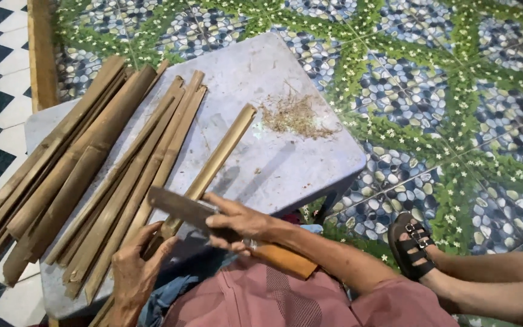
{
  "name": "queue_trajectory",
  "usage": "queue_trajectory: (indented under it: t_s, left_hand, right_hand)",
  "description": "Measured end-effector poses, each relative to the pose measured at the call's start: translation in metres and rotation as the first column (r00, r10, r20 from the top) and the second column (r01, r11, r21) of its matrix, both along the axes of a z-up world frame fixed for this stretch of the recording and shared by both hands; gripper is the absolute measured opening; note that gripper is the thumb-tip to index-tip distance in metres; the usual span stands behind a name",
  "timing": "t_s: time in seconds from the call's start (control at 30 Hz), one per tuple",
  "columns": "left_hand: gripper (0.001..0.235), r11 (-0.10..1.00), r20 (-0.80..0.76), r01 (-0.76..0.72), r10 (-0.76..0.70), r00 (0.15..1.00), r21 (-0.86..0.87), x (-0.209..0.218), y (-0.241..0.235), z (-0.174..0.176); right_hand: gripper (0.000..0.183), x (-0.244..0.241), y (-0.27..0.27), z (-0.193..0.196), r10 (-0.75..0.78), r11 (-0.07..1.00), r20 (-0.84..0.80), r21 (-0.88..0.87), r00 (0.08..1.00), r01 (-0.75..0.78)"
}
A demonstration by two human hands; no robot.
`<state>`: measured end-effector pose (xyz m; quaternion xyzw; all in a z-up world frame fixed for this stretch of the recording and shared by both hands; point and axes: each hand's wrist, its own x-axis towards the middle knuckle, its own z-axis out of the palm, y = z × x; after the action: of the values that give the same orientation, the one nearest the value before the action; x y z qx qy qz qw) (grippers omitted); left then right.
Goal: The person uses a machete to shave and smooth the surface of bamboo sticks on a small table. They repeatedly draw the blade along the length of each stick, removing thin shavings and refining the edges. The person handles multiple sticks one at a time, rotating them as needed to access different sides.
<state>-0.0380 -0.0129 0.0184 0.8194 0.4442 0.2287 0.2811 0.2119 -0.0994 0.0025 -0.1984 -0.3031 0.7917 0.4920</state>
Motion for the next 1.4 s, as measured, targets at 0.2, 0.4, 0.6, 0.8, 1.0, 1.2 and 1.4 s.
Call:
queue_trajectory:
  t_s: [0.2, 0.4, 0.6, 0.8, 1.0, 1.2, 1.4]
  left_hand:
    - [0.041, 0.998, -0.043, -0.038, 0.035, 0.998, -0.056, 0.0, 0.004, -0.006]
    - [0.039, 0.998, 0.166, -0.039, 0.046, 0.985, -0.044, 0.006, -0.007, 0.003]
    - [0.035, 1.0, 0.113, -0.023, 0.024, 0.993, -0.011, -0.007, 0.005, 0.0]
    - [0.027, 0.998, 0.143, 0.054, -0.058, 0.988, 0.038, -0.014, 0.012, 0.0]
    - [0.026, 0.995, 0.163, 0.101, -0.096, 0.982, -0.022, -0.021, 0.015, 0.014]
    - [0.029, 0.993, 0.118, 0.12, -0.118, 0.986, -0.011, -0.037, 0.015, 0.001]
    - [0.031, 0.997, 0.111, 0.057, -0.064, 0.992, 0.061, -0.033, 0.012, 0.019]
  right_hand:
    - [0.094, 0.043, -0.001, 0.036, -0.281, 0.932, 0.209, -0.172, 0.937, 0.318]
    - [0.072, -0.006, -0.001, 0.005, -0.123, 0.98, 0.33, -0.106, 0.936, 0.166]
    - [0.072, 0.025, 0.012, 0.014, -0.283, 0.936, 0.363, -0.099, 0.888, 0.339]
    - [0.068, 0.031, 0.012, 0.021, -0.408, 0.893, 0.351, -0.039, 0.843, 0.449]
    - [0.053, 0.055, 0.012, 0.02, -0.473, 0.872, 0.318, 0.037, 0.822, 0.487]
    - [0.052, 0.091, 0.008, 0.023, -0.532, 0.824, 0.443, 0.074, 0.722, 0.561]
    - [0.05, 0.135, -0.007, 0.008, -0.686, 0.715, 0.331, 0.144, 0.648, 0.684]
